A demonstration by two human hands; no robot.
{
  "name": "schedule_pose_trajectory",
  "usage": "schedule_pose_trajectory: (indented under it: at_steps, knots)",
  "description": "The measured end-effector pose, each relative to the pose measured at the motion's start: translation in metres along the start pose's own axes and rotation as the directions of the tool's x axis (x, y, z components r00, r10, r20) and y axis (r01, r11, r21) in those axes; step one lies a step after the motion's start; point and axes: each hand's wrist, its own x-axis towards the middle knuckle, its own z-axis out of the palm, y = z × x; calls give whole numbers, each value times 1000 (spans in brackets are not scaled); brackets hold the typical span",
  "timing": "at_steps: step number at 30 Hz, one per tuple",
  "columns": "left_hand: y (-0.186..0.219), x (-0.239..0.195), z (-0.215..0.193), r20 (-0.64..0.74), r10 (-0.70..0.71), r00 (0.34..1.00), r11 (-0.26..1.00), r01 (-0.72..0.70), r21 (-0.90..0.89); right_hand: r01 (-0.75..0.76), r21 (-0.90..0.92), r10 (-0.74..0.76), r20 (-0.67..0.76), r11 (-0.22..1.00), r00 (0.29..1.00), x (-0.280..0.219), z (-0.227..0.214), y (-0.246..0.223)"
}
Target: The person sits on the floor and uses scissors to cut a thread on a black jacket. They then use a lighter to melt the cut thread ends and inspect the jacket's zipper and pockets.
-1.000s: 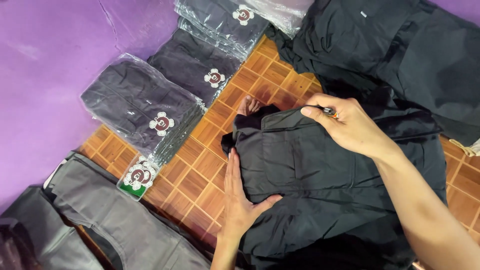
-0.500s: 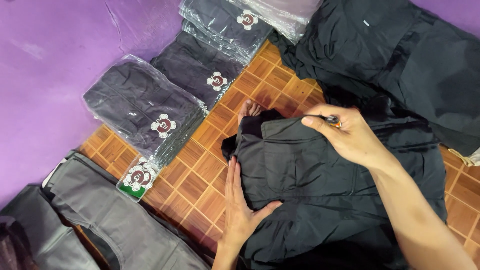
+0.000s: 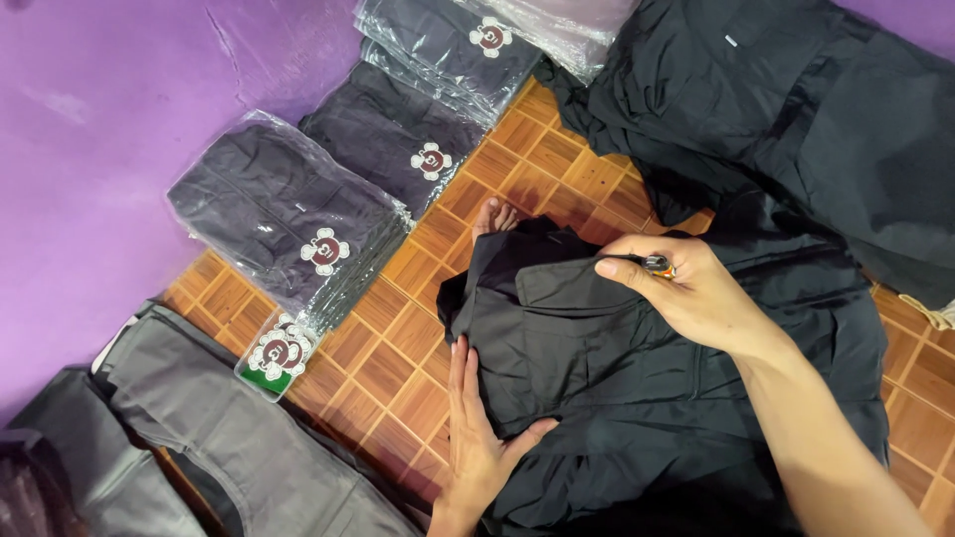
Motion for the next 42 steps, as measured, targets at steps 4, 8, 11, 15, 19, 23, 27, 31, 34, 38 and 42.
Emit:
schedule_pose_trajectory:
  at_steps: [4,8,11,15,19,23,27,31,34,38,42]
  knots:
    - [-1,-6,3,-11,26,1000,999,-25,21,-34,7,34,-36,999,999,-2,3,10]
    - [-1,-14,5,-11,13,1000,999,-12,43,-132,33,134,-47,991,990,-5,8,15]
    - [0,-16,5,-11,16,1000,999,-15,46,-178,32,180,-71,984,981,-7,12,23]
    - [6,-6,-3,-16,-34,999,996,35,81,-203,107,211,-80,973,974,-9,14,29]
    - [14,9,-12,-95,-90,991,984,103,148,-226,177,241,-67,958,968,-12,14,30]
    - [40,48,-19,-208,-103,973,983,131,126,-251,224,271,-62,942,961,-13,14,30]
    - [49,92,-16,-231,-21,973,993,46,104,-112,300,155,-122,947,980,-15,17,46]
    - [41,118,-5,-169,-55,984,998,55,-3,10,360,64,-193,933,979,-14,20,60]
    - [56,128,-6,-161,-92,983,987,69,-143,-14,399,96,-187,917,978,-12,19,64]
    - [53,129,2,-206,-121,971,978,82,-191,-29,422,117,-184,906,976,-12,20,62]
    - [60,129,3,-257,-100,961,984,58,-169,-42,455,138,-181,890,974,-10,20,63]
